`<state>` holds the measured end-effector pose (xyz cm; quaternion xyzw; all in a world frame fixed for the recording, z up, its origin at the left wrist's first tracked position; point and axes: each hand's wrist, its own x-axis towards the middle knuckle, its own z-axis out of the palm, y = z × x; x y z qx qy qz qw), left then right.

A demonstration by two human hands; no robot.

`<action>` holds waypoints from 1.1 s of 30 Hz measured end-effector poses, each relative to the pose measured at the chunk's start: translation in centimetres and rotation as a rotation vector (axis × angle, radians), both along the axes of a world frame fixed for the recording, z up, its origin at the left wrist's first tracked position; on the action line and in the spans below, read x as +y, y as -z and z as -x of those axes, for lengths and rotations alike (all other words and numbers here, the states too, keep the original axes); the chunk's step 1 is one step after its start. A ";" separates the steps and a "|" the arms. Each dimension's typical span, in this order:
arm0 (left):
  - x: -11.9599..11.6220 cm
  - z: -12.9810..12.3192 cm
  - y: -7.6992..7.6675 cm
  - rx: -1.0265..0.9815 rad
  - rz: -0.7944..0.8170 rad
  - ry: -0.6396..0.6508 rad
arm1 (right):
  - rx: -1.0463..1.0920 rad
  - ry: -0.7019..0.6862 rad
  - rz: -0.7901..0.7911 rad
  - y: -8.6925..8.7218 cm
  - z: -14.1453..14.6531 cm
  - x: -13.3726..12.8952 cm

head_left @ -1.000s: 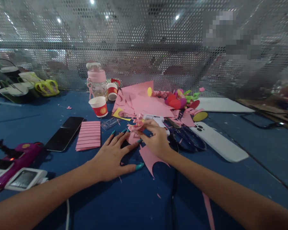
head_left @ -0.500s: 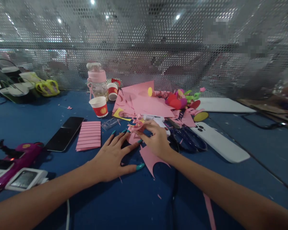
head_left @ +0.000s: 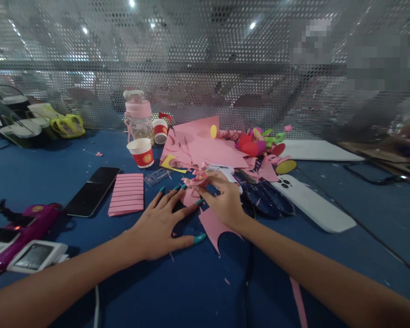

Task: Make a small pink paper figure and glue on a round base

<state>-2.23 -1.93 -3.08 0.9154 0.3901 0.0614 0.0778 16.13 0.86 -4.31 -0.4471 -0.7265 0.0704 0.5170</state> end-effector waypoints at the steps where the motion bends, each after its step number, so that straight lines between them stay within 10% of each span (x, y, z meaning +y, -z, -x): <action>1: 0.0 0.0 0.0 0.001 0.003 0.000 | -0.001 -0.001 0.007 0.0 0.0 0.0; 33: 0.0 0.0 -0.1 0.012 0.007 -0.003 | 0.119 -0.019 0.088 0.3 0.1 0.4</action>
